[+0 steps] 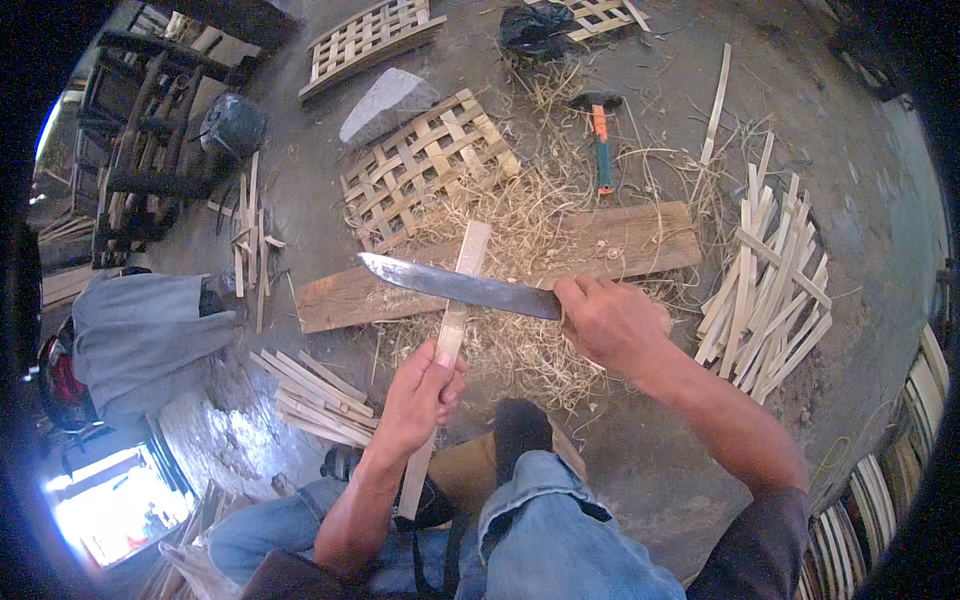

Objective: The person sits on the floor and uses a hand saw to shape a small wooden stick. The person holds the stick in one hand and saws along its length, rotating it to work different sides. Wood shavings accumulate on the floor as the stick is gradually thinned and tapered.

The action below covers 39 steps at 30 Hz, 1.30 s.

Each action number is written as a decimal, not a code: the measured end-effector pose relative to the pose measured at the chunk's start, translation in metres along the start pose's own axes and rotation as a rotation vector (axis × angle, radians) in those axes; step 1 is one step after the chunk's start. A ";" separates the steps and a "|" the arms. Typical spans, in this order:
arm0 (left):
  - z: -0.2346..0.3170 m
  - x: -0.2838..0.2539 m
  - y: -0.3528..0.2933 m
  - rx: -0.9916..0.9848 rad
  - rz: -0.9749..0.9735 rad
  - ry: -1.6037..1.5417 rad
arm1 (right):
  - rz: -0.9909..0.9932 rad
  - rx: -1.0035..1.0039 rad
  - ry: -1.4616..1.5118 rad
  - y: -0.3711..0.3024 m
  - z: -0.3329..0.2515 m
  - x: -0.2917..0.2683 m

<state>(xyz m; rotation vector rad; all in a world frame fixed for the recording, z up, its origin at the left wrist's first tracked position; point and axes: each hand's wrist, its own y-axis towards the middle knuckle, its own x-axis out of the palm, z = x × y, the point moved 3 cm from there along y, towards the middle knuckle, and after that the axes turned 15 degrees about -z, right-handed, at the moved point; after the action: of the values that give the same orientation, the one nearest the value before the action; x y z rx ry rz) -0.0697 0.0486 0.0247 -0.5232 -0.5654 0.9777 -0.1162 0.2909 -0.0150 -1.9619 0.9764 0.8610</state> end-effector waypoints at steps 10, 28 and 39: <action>0.011 -0.003 0.008 -0.012 0.007 -0.184 | 0.039 -0.013 -0.023 0.018 -0.007 0.004; 0.070 -0.119 0.046 0.195 0.334 0.679 | 0.271 0.329 0.482 0.007 0.017 0.052; 0.276 -0.309 0.003 0.095 0.722 1.527 | 0.177 0.679 0.885 -0.149 -0.020 0.166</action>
<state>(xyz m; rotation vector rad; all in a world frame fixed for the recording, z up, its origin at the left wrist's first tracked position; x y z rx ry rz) -0.3884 -0.1766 0.1636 -1.2197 1.1003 0.9552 0.0938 0.2807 -0.0910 -1.6231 1.6765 -0.3273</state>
